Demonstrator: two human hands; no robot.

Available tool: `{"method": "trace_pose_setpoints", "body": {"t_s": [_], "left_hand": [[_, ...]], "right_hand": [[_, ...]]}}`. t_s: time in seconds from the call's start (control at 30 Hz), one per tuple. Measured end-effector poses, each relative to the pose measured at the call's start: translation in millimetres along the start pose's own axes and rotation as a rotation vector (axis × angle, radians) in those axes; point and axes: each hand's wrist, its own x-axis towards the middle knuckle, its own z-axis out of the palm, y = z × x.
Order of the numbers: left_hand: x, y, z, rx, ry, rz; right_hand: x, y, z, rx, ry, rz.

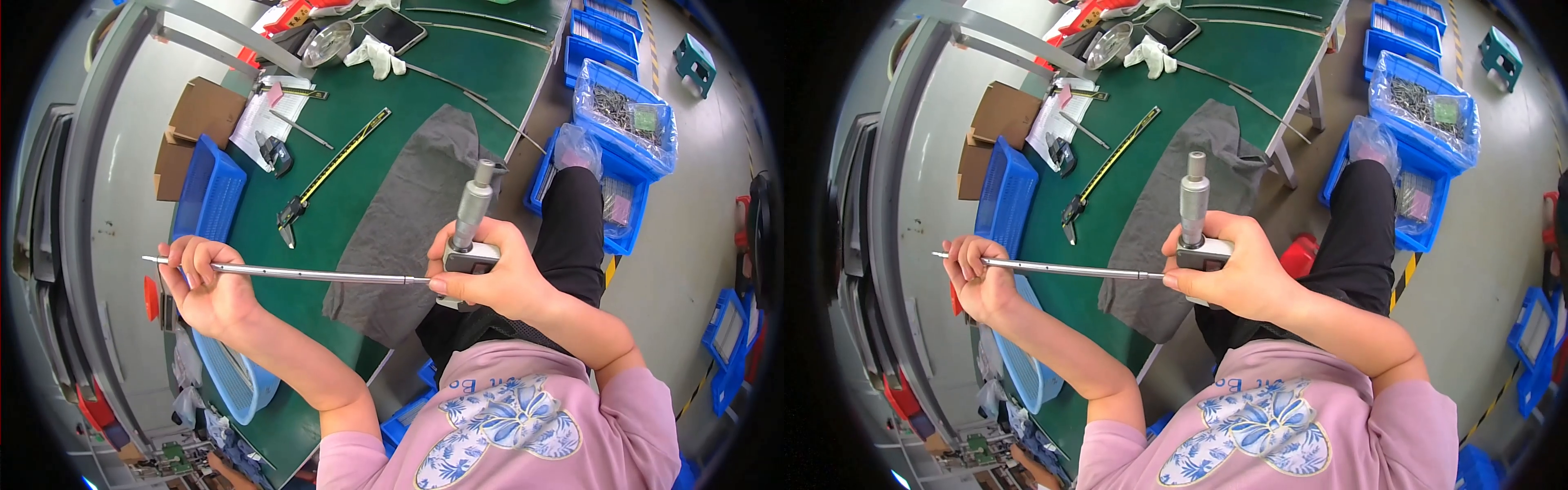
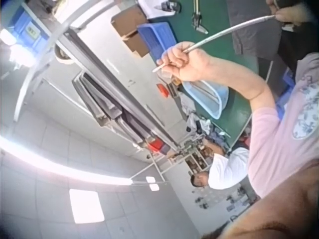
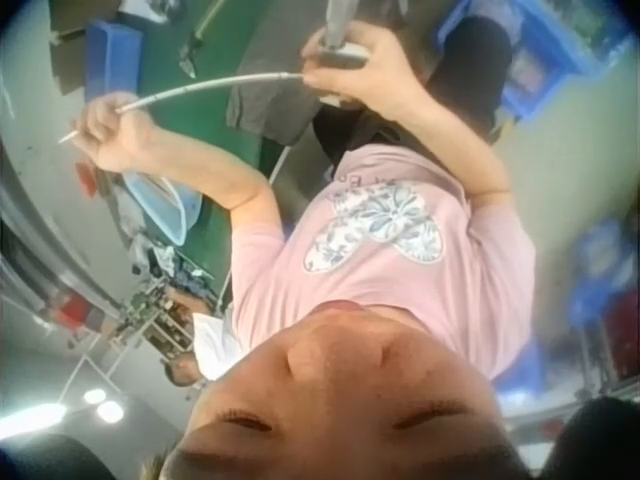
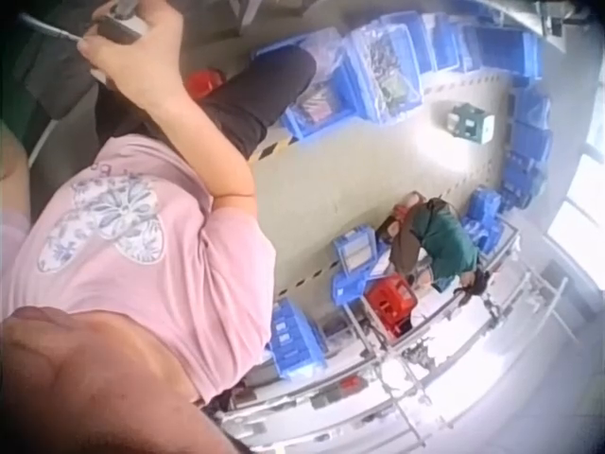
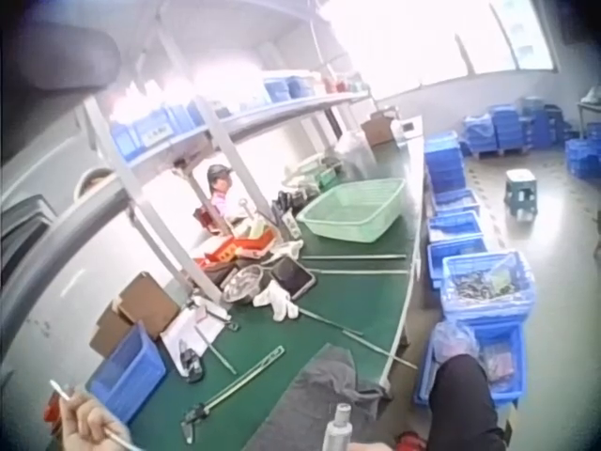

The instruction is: The recorder uses a file to smooth the end of a metal rod and then measures it using a digital micrometer.

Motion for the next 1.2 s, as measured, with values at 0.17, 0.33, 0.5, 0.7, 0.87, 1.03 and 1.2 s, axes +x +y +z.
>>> {"method": "trace_pose_setpoints", "body": {"t_s": [0.17,0.33,0.5,0.7,0.87,1.03,1.2], "left_hand": [[-44,-69,-7,0.677,-0.144,-0.166],[-78,-80,-61,0.786,-0.209,-0.614],[-89,-86,-68,0.643,-0.238,-0.665],[-98,-91,-67,0.602,-0.331,-0.696],[-101,-92,-71,0.593,-0.305,-0.716],[-103,-91,-70,0.592,-0.293,-0.713],[-103,-90,-69,0.611,-0.295,-0.739]], "right_hand": [[-2,-3,-5,-0.032,0.093,-0.175],[-9,-18,-4,-0.253,0.105,-0.308],[-16,-29,-22,-0.122,0.079,-0.266],[-15,-36,-24,0.334,-0.002,-0.106],[-16,-37,-14,0.38,0.03,-0.086],[-14,-36,-15,0.351,-0.09,-0.075],[-13,-38,-13,0.332,-0.037,-0.033]]}}
